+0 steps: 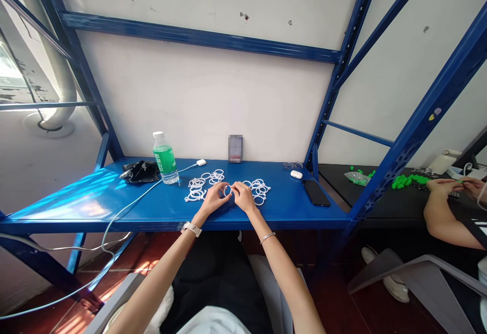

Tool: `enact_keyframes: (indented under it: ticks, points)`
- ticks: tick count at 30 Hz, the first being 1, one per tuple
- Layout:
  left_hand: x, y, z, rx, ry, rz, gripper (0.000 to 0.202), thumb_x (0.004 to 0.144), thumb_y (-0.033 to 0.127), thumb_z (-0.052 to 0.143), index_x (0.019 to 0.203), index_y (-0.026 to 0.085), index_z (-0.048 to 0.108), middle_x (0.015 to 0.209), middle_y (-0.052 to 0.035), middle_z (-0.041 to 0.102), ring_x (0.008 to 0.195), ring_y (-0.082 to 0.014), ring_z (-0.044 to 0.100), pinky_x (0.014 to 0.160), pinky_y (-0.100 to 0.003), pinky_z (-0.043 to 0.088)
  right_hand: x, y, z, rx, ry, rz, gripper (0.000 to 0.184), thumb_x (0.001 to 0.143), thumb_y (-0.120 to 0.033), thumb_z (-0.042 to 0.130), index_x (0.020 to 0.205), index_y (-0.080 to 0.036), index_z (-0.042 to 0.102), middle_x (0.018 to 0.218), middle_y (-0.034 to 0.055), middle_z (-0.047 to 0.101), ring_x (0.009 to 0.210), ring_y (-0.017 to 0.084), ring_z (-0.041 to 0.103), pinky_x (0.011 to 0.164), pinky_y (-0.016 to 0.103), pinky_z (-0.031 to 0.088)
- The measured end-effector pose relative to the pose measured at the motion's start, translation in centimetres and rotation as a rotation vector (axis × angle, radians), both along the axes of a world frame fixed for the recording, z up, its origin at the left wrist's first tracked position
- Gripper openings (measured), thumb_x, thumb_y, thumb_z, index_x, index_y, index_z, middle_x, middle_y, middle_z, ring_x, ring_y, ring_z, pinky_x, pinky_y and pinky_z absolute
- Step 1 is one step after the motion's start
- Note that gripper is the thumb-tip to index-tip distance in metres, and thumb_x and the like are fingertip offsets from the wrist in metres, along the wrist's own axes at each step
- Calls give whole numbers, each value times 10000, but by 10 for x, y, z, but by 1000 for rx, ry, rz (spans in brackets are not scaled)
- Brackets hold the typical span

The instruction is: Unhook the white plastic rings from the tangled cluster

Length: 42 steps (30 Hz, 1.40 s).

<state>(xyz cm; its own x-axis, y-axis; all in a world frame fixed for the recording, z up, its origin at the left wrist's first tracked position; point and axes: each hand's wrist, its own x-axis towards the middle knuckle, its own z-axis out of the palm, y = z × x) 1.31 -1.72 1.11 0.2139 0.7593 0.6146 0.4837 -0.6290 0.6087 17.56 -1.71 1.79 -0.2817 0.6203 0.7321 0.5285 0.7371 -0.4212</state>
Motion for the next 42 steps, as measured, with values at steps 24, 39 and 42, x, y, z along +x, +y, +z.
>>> enact_keyframes:
  ticks: [24, 39, 42]
  points:
    - [-1, 4, -3, -17, -2, -12, 298, 785, 358, 612, 1044, 214, 580, 954, -44, 604, 743, -162, 585, 565, -254, 488, 0, 0, 0, 23, -24, -11, 209, 924, -187, 409, 794, -213, 571, 753, 34, 580, 697, 187, 559, 632, 285, 433]
    - [-1, 5, -6, -6, 50, 34, 308, 839, 328, 563, 1123, 207, 570, 1035, -68, 609, 822, -187, 600, 664, -293, 518, -2, -1, 3, 36, -69, -74, 201, 940, -202, 395, 921, -188, 595, 883, 65, 629, 842, 200, 587, 740, 310, 476]
    - [-1, 8, -12, 11, 82, 67, 341, 851, 279, 551, 1185, 209, 549, 1117, -88, 597, 947, -223, 602, 774, -342, 520, -7, -14, 9, 112, -53, -144, 232, 932, -186, 383, 1015, -186, 600, 1009, 96, 628, 975, 230, 566, 858, 370, 461]
